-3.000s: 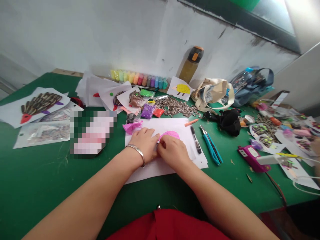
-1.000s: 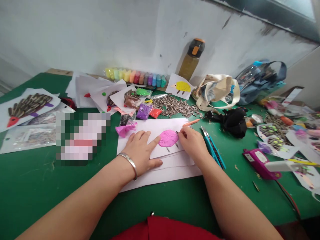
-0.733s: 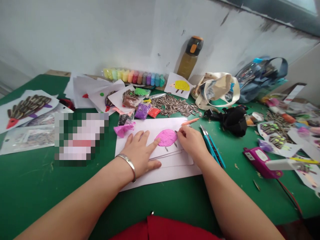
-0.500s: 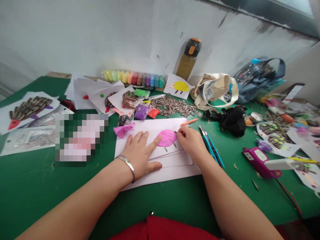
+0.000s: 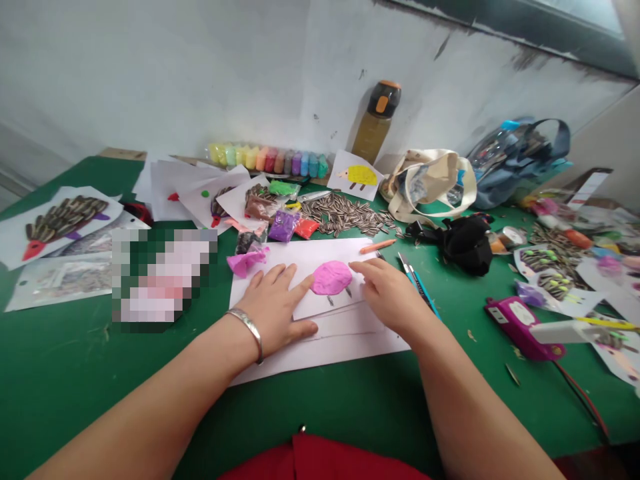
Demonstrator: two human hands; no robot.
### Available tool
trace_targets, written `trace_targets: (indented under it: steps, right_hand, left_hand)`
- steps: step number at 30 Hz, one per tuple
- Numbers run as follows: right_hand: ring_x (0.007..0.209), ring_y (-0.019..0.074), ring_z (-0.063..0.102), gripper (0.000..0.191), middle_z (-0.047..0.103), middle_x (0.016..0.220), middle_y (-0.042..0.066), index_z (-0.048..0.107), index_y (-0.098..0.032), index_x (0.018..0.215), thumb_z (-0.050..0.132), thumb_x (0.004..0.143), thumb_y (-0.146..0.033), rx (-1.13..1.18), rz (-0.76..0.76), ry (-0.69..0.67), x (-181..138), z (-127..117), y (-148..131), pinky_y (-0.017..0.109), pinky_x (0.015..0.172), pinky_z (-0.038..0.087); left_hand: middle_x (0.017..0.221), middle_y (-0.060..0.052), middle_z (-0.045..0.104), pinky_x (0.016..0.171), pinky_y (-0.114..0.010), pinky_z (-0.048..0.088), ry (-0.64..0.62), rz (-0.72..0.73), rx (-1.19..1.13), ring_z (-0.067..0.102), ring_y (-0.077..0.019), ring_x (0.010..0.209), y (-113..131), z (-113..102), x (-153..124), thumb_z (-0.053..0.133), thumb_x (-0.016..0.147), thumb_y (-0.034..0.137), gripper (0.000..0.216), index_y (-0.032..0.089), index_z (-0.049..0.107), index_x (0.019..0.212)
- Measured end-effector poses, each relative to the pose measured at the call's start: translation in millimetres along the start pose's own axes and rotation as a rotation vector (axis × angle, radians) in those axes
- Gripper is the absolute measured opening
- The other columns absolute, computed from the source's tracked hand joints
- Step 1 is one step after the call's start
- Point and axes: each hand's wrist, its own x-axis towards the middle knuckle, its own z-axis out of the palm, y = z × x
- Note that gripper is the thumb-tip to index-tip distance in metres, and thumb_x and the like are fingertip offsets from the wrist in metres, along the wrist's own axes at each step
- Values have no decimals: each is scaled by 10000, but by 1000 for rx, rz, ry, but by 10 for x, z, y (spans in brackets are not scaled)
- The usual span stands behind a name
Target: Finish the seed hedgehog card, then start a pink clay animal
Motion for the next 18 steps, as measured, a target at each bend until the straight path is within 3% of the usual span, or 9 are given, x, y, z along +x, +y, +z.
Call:
trace_targets:
  steps: [3,7,14,18]
  right_hand:
    - [1140,229,532,554,582,1286,104,553,-189,1309,364,813,-30,-129,-114,-125,-87,-61,-93,335,937,401]
    - [1159,253,500,595,519,1376,91,482,-221,1365,374,810,-37,-283,-134,-209,-133,-48,-143,367,928,401]
    - [1092,292,501,567,527,1342,126,462,-220,1376,399,830,-82,-429,-119,-264,-121,-5,-272,383,795,439]
    - [1092,296,494,561,516,1362,114,473,-230,1372,413,829,-100,-408,-95,-262,-110,-27,-274,390,807,442]
  left_hand:
    - [1545,-170,304,1101,-586,235,23,15,-6,261,-403,1407,-54,-4,15,573,804,589,768,260,369,1467]
    - [1544,-151,315,1110,-564,253,31,39,-7,276,-383,1408,-108,-10,27,580,809,554,749,248,377,1462]
    - [1554,-144,299,1135,-514,238,4,64,5,261,-350,1421,-178,-8,33,566,815,546,768,200,360,1470]
    - [1557,-145,291,1135,-519,238,-4,58,-1,251,-356,1425,-168,-20,29,573,811,548,774,197,363,1468]
